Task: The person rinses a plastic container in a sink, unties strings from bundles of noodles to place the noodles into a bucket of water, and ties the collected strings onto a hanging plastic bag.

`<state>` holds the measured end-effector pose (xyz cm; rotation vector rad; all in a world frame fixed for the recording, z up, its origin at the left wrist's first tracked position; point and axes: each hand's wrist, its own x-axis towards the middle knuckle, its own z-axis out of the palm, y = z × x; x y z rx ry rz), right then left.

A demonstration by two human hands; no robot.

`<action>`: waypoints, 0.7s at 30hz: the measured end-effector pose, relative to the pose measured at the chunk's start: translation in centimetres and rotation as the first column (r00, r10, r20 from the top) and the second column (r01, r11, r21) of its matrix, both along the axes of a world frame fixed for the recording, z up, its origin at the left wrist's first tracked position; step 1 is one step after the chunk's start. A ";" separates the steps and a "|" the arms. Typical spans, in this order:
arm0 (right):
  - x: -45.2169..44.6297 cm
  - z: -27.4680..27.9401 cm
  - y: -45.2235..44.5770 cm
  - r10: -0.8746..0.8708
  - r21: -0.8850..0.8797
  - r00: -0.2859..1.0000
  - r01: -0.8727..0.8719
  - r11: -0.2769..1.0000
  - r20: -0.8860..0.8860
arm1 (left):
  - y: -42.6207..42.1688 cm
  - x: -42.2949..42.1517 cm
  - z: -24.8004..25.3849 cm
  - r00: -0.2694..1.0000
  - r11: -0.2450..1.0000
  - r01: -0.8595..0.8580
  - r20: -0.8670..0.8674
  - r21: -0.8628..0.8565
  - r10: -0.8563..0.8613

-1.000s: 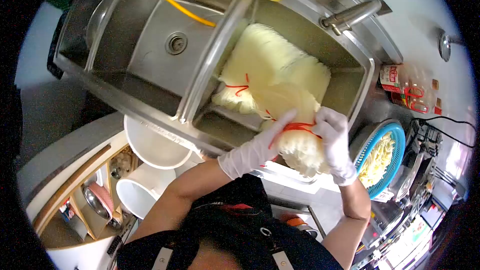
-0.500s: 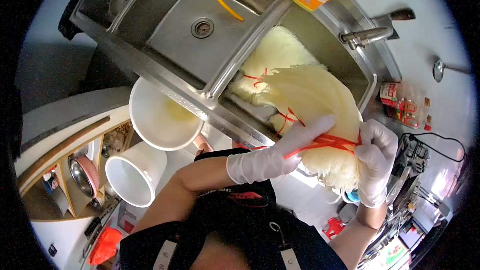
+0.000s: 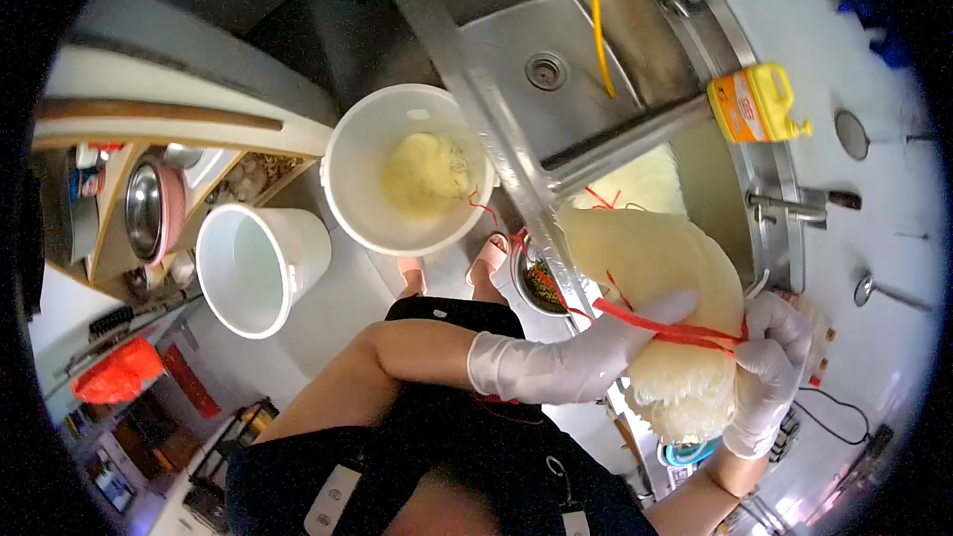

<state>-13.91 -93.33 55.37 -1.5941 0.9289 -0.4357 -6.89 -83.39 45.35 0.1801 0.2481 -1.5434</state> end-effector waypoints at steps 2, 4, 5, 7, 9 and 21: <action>2.6 1.8 3.5 0.024 0.044 0.996 -0.028 0.999 0.084 | 3.2 1.3 2.0 0.993 0.993 -0.118 0.023 0.001 0.118; 4.5 3.6 6.2 0.159 0.051 0.980 -0.166 0.985 0.118 | 6.6 2.7 3.5 0.986 0.986 -0.161 0.042 -0.036 0.163; 5.4 4.2 7.4 0.205 0.061 0.969 -0.215 0.975 0.139 | 8.1 3.5 4.1 0.976 0.977 -0.208 0.053 -0.044 0.210; 7.3 5.1 9.6 0.293 0.077 0.938 -0.311 0.947 0.183 | 10.7 5.1 5.3 0.950 0.952 -0.298 0.074 -0.065 0.302; 9.7 5.3 11.2 0.358 0.027 0.913 -0.370 0.929 0.196 | 12.5 6.6 5.4 0.911 0.924 -0.377 0.156 -0.056 0.381; 24.3 -15.3 11.8 0.846 -0.244 0.516 -0.845 0.476 -0.135 | 15.7 16.3 -16.7 0.720 0.693 -0.687 0.339 0.220 0.606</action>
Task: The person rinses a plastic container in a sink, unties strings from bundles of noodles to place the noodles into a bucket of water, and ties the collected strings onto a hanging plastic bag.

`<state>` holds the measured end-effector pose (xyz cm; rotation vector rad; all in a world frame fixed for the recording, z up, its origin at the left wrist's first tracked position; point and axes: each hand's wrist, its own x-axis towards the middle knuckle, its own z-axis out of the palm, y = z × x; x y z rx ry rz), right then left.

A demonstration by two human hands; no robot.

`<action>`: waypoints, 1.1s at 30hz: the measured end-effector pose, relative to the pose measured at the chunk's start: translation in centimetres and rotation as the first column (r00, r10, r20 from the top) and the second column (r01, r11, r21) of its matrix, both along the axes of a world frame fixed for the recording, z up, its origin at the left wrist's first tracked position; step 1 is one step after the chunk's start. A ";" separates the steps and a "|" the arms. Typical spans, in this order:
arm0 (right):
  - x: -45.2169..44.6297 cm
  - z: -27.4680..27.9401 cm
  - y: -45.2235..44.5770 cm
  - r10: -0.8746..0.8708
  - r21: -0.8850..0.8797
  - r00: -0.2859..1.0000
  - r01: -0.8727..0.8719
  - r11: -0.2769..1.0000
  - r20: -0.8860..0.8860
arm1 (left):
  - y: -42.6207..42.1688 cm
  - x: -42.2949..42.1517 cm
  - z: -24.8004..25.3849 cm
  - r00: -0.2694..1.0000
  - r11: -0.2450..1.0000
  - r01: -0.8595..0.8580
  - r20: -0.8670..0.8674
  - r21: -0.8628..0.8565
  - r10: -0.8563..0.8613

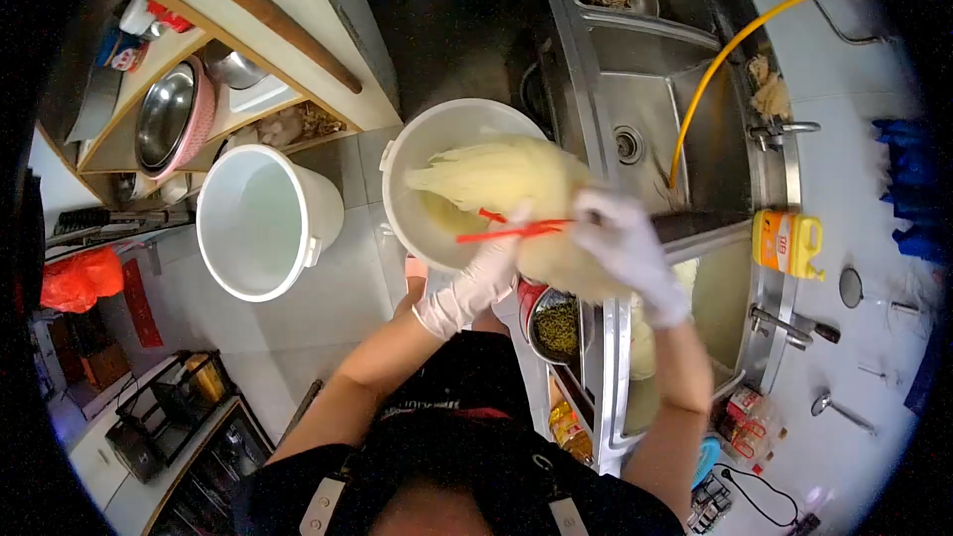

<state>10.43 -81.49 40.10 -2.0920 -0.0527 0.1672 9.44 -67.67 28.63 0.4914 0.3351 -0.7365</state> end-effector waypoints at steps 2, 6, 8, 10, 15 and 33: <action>2.4 -13.3 0.0 0.256 -0.350 0.966 -0.232 0.907 0.024 | 2.4 -1.4 -14.7 0.969 0.813 0.179 0.043 0.554 -0.243; 0.1 -43.7 2.6 0.235 -0.723 0.925 -0.380 0.577 -0.299 | 8.7 -10.9 -32.8 0.966 0.572 0.243 -0.139 0.783 -0.219; 2.6 -55.0 4.1 0.091 -0.726 0.962 -0.256 0.639 -0.259 | 11.7 -8.6 -29.6 0.971 0.488 0.227 -0.160 0.843 -0.175; -1.6 -59.1 5.6 0.091 -0.611 0.930 -0.306 0.730 -0.356 | 14.4 -5.6 -28.0 0.947 0.577 0.303 -0.306 0.759 -0.095; 2.0 -52.5 5.8 0.024 -0.474 0.862 -0.302 0.827 -0.507 | 14.9 -1.0 -26.4 0.966 0.638 0.177 -0.256 0.749 0.033; 3.7 -13.5 2.0 -0.124 0.591 0.834 0.478 0.650 -0.538 | 14.1 5.5 -7.4 0.954 0.706 0.274 -0.092 0.653 -0.285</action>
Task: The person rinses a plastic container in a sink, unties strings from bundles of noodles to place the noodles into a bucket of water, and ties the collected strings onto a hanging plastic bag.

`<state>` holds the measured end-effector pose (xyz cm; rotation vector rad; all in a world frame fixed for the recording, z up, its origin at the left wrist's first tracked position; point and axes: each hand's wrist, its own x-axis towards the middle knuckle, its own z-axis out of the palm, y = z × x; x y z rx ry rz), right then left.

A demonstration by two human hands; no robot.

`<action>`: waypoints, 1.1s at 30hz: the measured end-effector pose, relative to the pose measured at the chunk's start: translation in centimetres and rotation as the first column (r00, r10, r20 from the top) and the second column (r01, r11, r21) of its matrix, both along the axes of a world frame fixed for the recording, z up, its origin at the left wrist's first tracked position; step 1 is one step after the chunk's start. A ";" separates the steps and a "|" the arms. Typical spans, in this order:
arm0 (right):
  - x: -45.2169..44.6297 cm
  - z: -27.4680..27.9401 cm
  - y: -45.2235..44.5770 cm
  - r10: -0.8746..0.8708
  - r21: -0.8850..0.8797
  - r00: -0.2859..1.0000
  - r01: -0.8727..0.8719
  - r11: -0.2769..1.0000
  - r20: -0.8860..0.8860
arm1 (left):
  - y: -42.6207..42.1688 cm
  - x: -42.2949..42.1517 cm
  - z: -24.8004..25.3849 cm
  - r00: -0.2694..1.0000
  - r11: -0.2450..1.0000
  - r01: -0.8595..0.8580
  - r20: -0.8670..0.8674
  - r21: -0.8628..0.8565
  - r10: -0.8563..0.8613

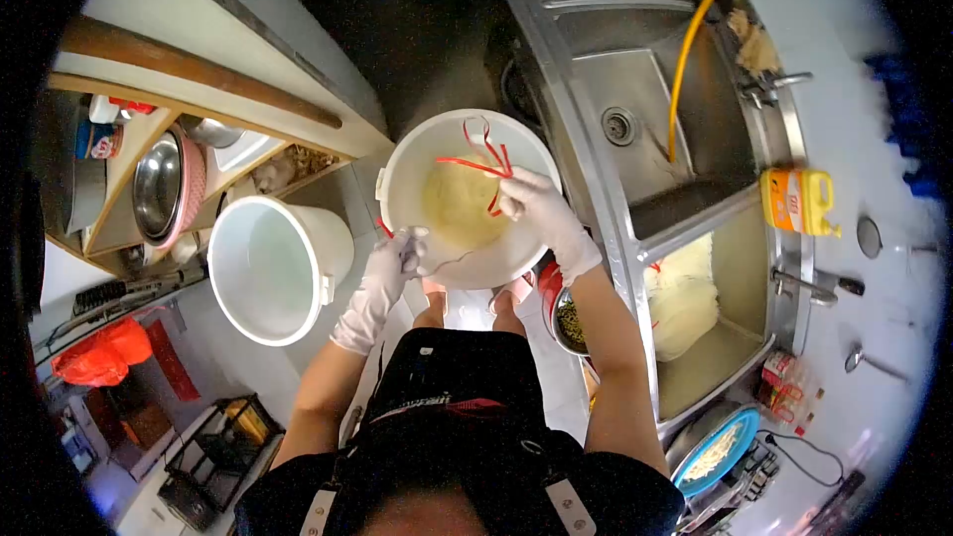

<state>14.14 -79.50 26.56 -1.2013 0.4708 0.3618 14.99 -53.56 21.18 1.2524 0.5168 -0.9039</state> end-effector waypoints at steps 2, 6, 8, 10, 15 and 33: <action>-1.4 3.1 1.3 -0.021 0.092 1.000 0.018 0.996 0.022 | -0.1 0.1 5.4 0.998 0.982 -0.022 0.046 -0.186 0.031; -4.1 6.7 2.5 0.103 -0.051 0.969 -0.094 0.994 0.223 | -1.7 0.6 13.5 0.995 0.972 0.002 0.098 -0.235 0.022; -4.9 8.4 3.2 0.130 -0.057 0.960 -0.119 0.991 0.247 | -2.8 0.2 14.3 0.988 0.977 0.098 0.132 -0.190 -0.074; -5.5 8.8 3.6 0.162 -0.063 0.946 -0.150 0.987 0.280 | -4.2 -0.3 13.3 0.994 0.973 0.064 0.101 -0.221 -0.042; -7.1 11.2 5.1 0.101 -0.138 0.951 -0.062 0.988 0.292 | -6.4 -1.1 13.2 0.986 0.962 -0.082 0.118 -0.261 0.116; -11.2 9.2 3.3 -0.343 0.040 0.913 0.343 0.939 0.223 | -8.9 -4.1 15.6 0.838 0.973 0.159 0.545 -0.168 -0.042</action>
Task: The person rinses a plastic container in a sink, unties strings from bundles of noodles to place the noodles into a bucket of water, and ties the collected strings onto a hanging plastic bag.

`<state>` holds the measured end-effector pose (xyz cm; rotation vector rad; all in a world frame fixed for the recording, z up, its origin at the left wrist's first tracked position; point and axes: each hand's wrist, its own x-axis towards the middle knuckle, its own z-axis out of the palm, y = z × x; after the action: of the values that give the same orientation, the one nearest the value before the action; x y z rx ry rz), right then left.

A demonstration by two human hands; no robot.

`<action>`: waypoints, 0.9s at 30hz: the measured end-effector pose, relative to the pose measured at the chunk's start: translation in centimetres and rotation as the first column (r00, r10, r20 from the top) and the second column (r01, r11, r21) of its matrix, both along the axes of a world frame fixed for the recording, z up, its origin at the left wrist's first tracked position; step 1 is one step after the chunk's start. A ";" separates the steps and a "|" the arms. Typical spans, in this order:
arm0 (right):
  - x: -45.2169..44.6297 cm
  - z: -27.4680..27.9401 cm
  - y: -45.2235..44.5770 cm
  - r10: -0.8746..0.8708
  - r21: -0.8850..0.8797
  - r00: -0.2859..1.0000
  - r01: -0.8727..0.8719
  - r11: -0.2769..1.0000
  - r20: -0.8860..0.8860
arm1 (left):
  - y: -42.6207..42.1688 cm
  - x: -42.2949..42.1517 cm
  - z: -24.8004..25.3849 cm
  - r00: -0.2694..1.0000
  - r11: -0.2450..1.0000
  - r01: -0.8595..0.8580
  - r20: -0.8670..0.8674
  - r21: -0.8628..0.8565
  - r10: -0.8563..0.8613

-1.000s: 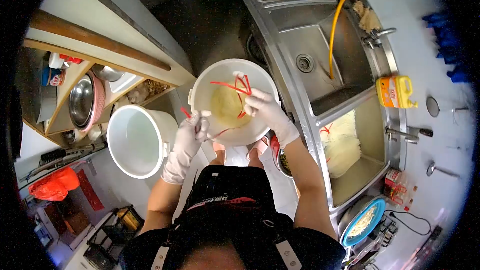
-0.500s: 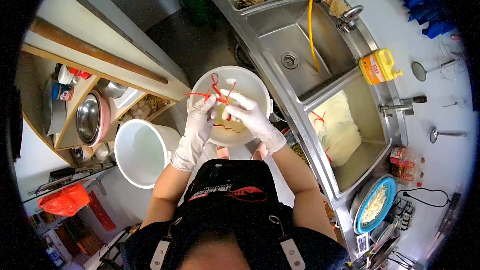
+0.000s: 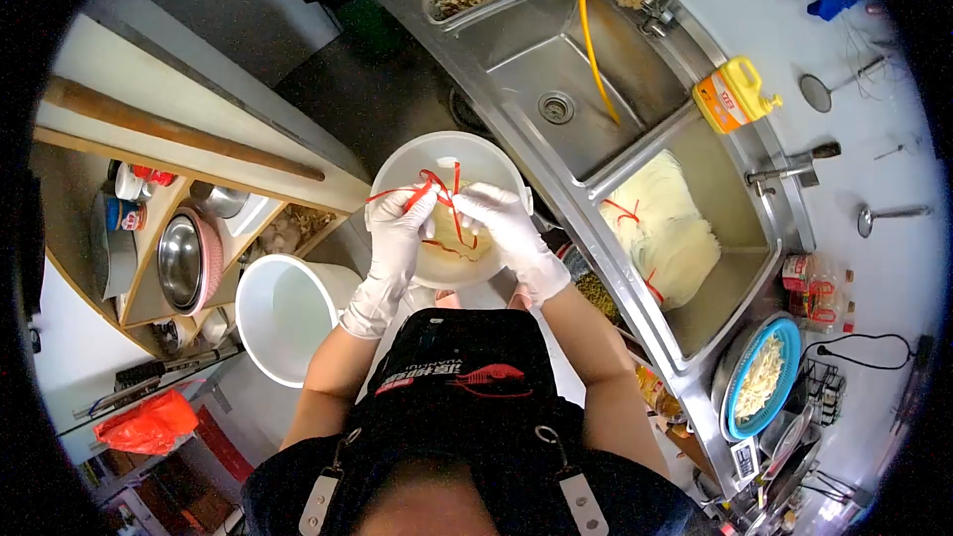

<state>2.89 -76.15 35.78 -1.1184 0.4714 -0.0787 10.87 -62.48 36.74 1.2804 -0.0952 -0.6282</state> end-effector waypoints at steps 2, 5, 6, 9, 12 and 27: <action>-0.2 0.1 0.1 -0.028 -0.023 1.000 0.027 0.999 -0.014 | -0.5 -0.4 0.2 0.999 0.999 -0.011 -0.036 -0.048 0.009; -0.6 -0.4 -0.1 -0.108 0.185 0.994 0.105 0.977 0.010 | -0.3 -0.6 0.0 0.991 0.997 0.027 -0.132 -0.067 -0.036; -0.8 -0.8 -0.2 -0.137 0.259 0.990 0.126 0.958 0.026 | -0.3 -0.6 -0.5 0.984 0.996 0.022 -0.176 -0.091 -0.038; -0.9 -1.5 0.0 -0.212 0.408 0.977 0.183 0.894 0.027 | -0.1 -0.7 -1.9 0.962 0.990 0.011 -0.270 -0.139 -0.048; -1.2 -1.9 0.2 -0.238 0.437 0.970 0.193 0.879 0.052 | 0.1 -0.9 -2.0 0.962 0.992 0.009 -0.271 -0.126 -0.043; -1.7 -0.7 1.3 -0.241 0.319 0.970 0.240 0.917 -0.035 | 0.4 -1.9 -1.5 0.976 0.996 0.069 0.200 0.061 -0.080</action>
<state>1.24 -74.83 35.11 -0.7356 0.5938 -0.2126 8.96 -62.13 35.27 1.3961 -0.2974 -0.5656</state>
